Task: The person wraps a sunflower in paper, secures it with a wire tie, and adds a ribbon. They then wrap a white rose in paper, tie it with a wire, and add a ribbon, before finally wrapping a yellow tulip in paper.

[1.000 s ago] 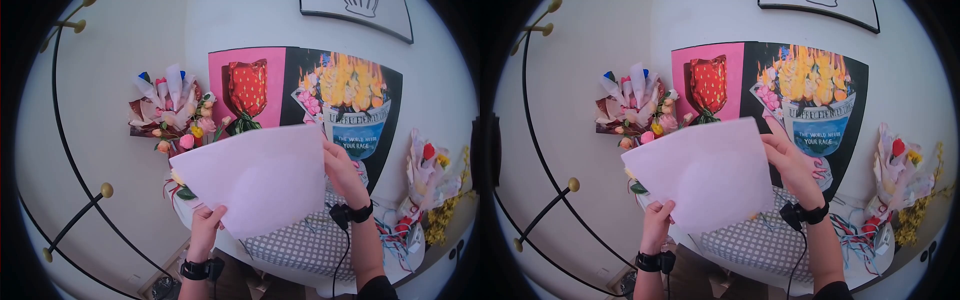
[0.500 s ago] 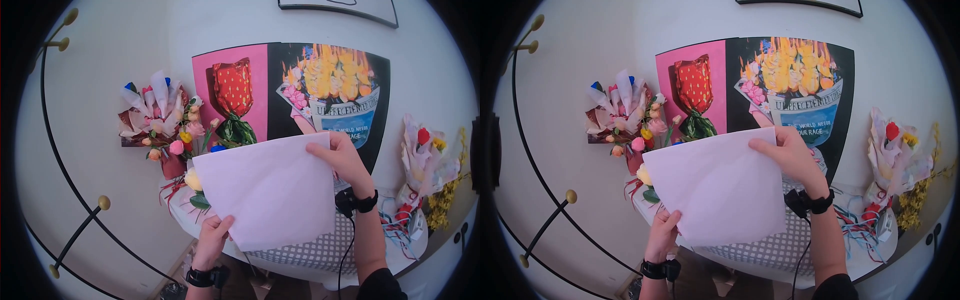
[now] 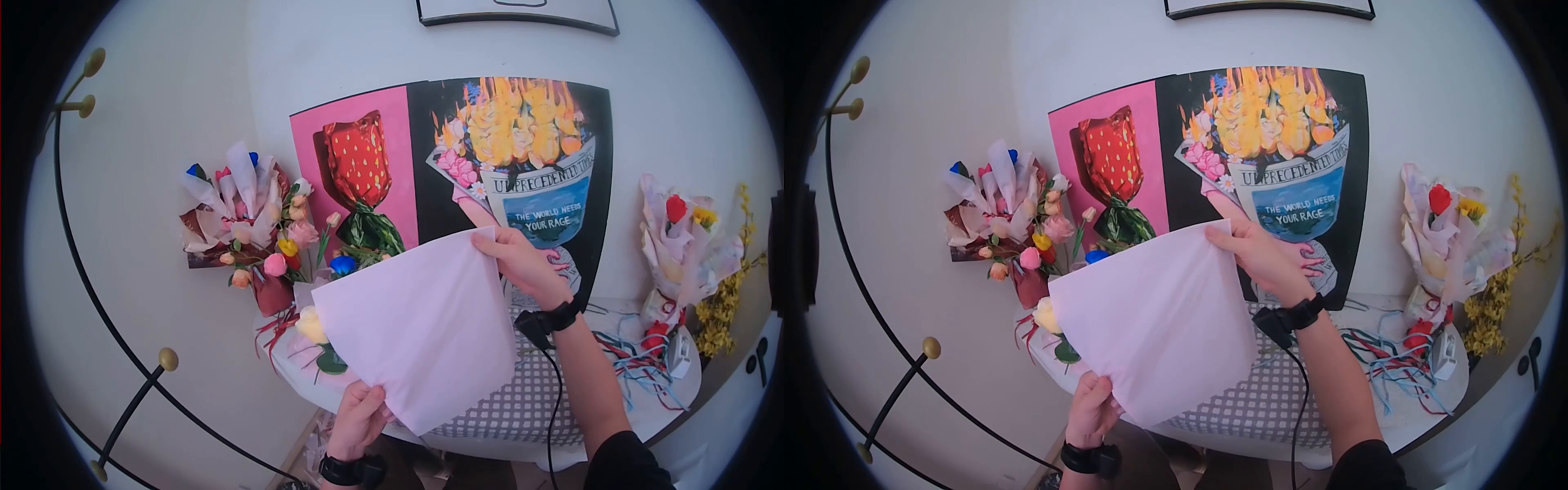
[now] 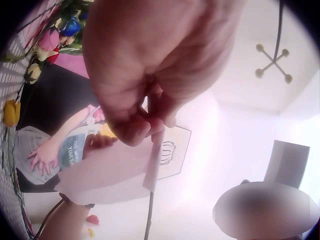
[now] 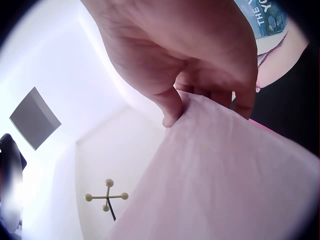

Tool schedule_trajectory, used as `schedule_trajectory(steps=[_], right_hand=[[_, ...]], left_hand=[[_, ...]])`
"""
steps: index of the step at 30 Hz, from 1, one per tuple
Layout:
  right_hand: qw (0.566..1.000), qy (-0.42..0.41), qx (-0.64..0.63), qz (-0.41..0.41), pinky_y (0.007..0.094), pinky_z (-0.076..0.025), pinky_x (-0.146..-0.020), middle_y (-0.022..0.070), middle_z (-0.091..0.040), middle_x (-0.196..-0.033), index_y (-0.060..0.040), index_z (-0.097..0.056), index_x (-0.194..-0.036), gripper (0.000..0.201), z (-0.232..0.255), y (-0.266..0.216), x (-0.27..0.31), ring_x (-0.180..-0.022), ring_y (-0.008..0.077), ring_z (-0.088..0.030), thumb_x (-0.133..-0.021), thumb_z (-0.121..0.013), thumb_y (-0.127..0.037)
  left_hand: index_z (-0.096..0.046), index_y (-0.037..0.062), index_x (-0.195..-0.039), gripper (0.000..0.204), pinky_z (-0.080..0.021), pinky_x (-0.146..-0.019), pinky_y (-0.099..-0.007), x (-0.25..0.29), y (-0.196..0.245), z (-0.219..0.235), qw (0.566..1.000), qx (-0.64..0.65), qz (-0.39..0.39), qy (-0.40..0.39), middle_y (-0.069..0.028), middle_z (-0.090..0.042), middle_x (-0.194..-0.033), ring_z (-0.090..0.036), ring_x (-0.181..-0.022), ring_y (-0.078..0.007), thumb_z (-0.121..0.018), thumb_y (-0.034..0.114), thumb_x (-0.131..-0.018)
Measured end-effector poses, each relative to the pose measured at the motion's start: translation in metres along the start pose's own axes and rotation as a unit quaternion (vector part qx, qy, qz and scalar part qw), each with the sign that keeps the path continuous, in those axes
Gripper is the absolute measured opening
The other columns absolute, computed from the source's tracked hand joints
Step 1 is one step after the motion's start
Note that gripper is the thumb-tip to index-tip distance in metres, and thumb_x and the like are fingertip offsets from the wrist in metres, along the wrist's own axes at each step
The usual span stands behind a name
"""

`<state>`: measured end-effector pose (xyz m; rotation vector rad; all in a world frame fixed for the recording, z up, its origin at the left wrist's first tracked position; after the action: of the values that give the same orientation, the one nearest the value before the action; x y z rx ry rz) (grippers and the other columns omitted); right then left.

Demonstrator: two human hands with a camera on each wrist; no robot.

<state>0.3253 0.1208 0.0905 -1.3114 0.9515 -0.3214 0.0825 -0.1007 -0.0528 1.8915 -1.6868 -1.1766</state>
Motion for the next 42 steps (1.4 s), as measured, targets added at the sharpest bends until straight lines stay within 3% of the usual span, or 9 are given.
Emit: schedule_trajectory(steps=[21, 24, 27, 28, 30, 32, 33, 35, 42], right_hand=[[0.985, 0.12, 0.118, 0.026, 0.0279, -0.053, -0.069, 0.0041, -0.074, -0.089, 0.003, -0.073, -0.105, 0.028, 0.006, 0.103, -0.027, -0.077, 0.0098, -0.067, -0.099, -0.069, -0.024], [0.914, 0.218, 0.341, 0.04, 0.0349, -0.053, -0.078, 0.0123, -0.063, -0.105, 0.003, -0.062, -0.113, 0.041, 0.008, 0.117, -0.027, -0.089, 0.0175, -0.063, -0.091, -0.077, -0.028], [0.775, 0.318, 0.484, 0.252, 0.0398, -0.05, -0.079, 0.0131, -0.058, -0.105, 0.0005, -0.059, -0.105, 0.036, -0.02, 0.057, -0.014, -0.09, 0.0223, -0.059, -0.085, -0.08, -0.02], [0.776, 0.315, 0.485, 0.253, 0.0398, -0.05, -0.079, 0.0131, -0.058, -0.105, 0.0005, -0.059, -0.105, 0.036, -0.039, 0.028, -0.003, -0.09, 0.0223, -0.059, -0.085, -0.08, -0.02], [0.947, 0.126, 0.282, 0.089, 0.0391, -0.047, -0.087, 0.0087, -0.057, -0.101, -0.0013, -0.062, -0.102, 0.025, -0.072, -0.008, 0.014, -0.095, 0.0233, -0.057, -0.086, -0.076, -0.014], [0.915, -0.056, 0.342, 0.208, 0.0356, -0.048, -0.081, 0.0065, -0.059, -0.094, -0.0047, -0.067, -0.102, 0.021, -0.099, -0.018, 0.034, -0.091, 0.0208, -0.059, -0.087, -0.077, -0.016], [0.915, -0.057, 0.342, 0.207, 0.0356, -0.048, -0.081, 0.0065, -0.059, -0.094, -0.0047, -0.067, -0.102, 0.021, -0.111, -0.02, 0.044, -0.091, 0.0208, -0.059, -0.087, -0.077, -0.016], [0.769, -0.044, 0.531, 0.352, 0.0368, -0.051, -0.077, 0.0088, -0.06, -0.09, -0.0056, -0.069, -0.105, 0.024, -0.135, -0.023, 0.06, -0.084, 0.0253, -0.063, -0.087, -0.076, -0.019], [0.795, -0.072, 0.53, 0.285, 0.0407, -0.054, -0.073, 0.0094, -0.061, -0.087, -0.004, -0.069, -0.097, 0.015, -0.129, -0.006, 0.056, -0.085, 0.0301, -0.064, -0.091, -0.065, -0.017]], left_hand=[[-0.065, 0.0048, -0.117, 0.021, -0.038, -0.061, -0.0174, -0.026, -0.003, -0.002, 0.995, 0.032, -0.044, 0.083, 0.0062, -0.061, -0.086, -0.043, -0.063, -0.0027, -0.069, 0.017, -0.1], [-0.064, 0.0047, -0.115, 0.016, -0.033, -0.058, -0.0207, -0.031, 0.004, -0.009, 0.995, 0.007, -0.057, 0.077, 0.006, -0.057, -0.083, -0.041, -0.062, -0.0034, -0.067, 0.012, -0.101], [-0.064, 0.0049, -0.11, 0.011, -0.03, -0.057, -0.0223, -0.036, 0.007, -0.007, 0.983, -0.044, -0.117, 0.136, 0.0054, -0.055, -0.079, -0.041, -0.06, -0.0042, -0.066, 0.008, -0.099], [-0.064, 0.0049, -0.11, 0.011, -0.03, -0.057, -0.0223, -0.038, 0.007, -0.007, 0.982, -0.041, -0.119, 0.138, 0.0054, -0.055, -0.079, -0.041, -0.06, -0.0042, -0.066, 0.008, -0.099], [-0.064, 0.0057, -0.105, 0.009, -0.031, -0.056, -0.0231, -0.041, 0.009, -0.008, 0.966, -0.104, -0.147, 0.187, 0.0039, -0.056, -0.076, -0.043, -0.06, -0.0052, -0.067, 0.005, -0.098], [-0.064, 0.006, -0.104, 0.009, -0.032, -0.054, -0.0235, -0.045, 0.008, -0.011, 0.96, -0.129, -0.145, 0.203, 0.003, -0.057, -0.076, -0.045, -0.061, -0.0058, -0.068, 0.004, -0.097], [-0.065, 0.0064, -0.103, 0.009, -0.033, -0.053, -0.0239, -0.048, 0.007, -0.013, 0.953, -0.155, -0.143, 0.216, 0.002, -0.059, -0.076, -0.048, -0.061, -0.0064, -0.069, 0.004, -0.096], [-0.065, 0.0065, -0.102, 0.008, -0.035, -0.052, -0.0239, -0.051, 0.01, -0.024, 0.956, -0.15, -0.141, 0.207, 0.0012, -0.06, -0.077, -0.051, -0.063, -0.0073, -0.069, 0.005, -0.096], [-0.064, 0.0062, -0.107, 0.011, -0.044, -0.052, -0.0231, -0.056, 0.008, -0.028, 0.968, -0.103, -0.131, 0.187, -0.0008, -0.067, -0.085, -0.062, -0.074, -0.0099, -0.069, 0.007, -0.097]])
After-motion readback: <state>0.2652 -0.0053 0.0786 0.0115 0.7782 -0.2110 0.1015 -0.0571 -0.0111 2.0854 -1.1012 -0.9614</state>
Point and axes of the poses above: each hand's wrist, its own x-axis away from the middle knuckle, its own z-axis out of the back of the hand, y = z × x, the point moved 2 cm from there along -x, towards the middle knuckle
